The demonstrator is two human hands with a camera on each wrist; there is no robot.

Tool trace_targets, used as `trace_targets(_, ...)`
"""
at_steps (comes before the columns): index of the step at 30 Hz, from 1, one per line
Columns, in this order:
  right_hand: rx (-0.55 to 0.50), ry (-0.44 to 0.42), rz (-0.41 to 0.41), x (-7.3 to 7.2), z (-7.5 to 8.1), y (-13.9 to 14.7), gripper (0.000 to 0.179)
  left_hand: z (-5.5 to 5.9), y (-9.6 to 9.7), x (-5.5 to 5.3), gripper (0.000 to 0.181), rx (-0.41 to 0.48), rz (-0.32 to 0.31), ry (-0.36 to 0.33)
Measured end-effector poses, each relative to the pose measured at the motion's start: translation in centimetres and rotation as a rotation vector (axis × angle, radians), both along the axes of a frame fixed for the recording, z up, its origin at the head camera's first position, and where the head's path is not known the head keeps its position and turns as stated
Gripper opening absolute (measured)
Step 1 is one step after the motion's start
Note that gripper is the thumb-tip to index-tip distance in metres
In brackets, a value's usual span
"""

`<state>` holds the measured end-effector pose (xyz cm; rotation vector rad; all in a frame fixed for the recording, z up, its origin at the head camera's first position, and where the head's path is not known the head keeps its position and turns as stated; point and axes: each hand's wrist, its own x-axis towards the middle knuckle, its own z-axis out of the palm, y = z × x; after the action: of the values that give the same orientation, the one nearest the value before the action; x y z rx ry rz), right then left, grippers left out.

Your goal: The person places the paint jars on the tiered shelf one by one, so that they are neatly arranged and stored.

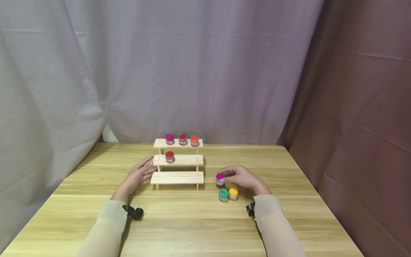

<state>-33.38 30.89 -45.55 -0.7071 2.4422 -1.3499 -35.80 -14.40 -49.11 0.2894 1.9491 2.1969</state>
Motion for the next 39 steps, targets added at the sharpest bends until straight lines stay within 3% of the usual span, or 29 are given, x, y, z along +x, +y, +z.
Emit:
trace_targets(18, 0.018, -0.048, -0.094, -0.2, 1.3, -0.7, 0.041, -0.1, 0.1, -0.1, 0.063, -0.017, -0.002, 0.002)
trace_targets(25, 0.05, 0.068, -0.071, -0.8, 2.5, -1.5, 0.042, -0.1, 0.0, -0.1, 0.063, -0.017, 0.013, -0.002)
trace_targets(39, 0.026, 0.056, -0.072, -1.8, 4.8, -3.6, 0.045, 0.1, 0.2, 0.0, 0.06, -0.002, 0.011, -0.004)
